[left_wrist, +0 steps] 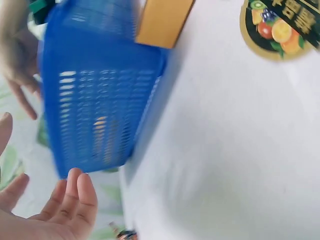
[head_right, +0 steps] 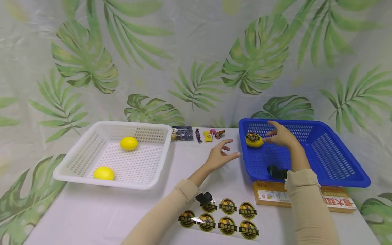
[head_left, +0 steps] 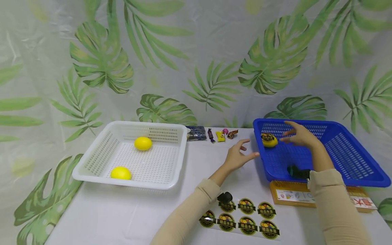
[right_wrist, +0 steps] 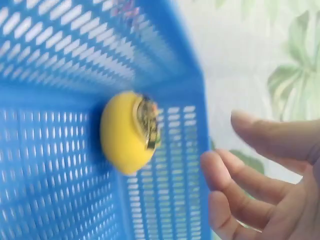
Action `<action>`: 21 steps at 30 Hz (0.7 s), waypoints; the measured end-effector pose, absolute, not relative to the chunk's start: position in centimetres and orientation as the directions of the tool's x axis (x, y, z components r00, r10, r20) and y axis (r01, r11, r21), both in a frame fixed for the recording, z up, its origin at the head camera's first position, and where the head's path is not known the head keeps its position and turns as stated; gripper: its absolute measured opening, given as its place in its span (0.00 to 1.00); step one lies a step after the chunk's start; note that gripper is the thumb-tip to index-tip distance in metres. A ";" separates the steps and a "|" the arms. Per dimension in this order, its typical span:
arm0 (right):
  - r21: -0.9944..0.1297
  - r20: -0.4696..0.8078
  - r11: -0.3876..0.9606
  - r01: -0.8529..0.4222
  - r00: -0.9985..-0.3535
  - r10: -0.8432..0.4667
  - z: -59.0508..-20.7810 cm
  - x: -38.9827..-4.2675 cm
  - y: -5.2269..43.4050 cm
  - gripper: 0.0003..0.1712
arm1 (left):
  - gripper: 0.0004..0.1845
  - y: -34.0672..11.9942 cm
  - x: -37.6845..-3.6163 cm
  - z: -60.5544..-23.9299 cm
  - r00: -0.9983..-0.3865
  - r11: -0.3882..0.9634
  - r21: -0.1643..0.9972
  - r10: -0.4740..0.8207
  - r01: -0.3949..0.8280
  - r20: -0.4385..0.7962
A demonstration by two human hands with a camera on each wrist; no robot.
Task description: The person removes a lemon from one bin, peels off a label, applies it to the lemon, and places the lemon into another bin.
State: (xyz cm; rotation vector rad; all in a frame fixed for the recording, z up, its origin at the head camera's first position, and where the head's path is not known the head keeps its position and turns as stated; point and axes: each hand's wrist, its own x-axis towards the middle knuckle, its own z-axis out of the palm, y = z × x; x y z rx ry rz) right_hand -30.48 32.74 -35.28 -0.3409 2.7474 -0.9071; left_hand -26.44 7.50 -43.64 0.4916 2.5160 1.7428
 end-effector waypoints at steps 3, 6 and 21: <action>-0.647 -0.103 0.741 -0.180 -0.942 -0.319 -35.2 -29.3 31.7 0.48 | 0.30 5.6 -25.7 -42.6 -0.939 0.292 0.924 0.308 0.249 0.155; -0.682 -0.057 0.699 -0.213 -0.938 -0.342 -35.2 -28.1 29.9 0.47 | 0.29 3.3 -24.7 -41.1 -0.924 0.286 0.918 0.344 0.273 0.168; -0.845 0.029 0.465 -0.264 -0.891 -0.453 -38.4 -25.5 19.3 0.46 | 0.28 -10.5 -21.7 -34.6 -0.918 0.395 0.854 0.339 0.339 0.208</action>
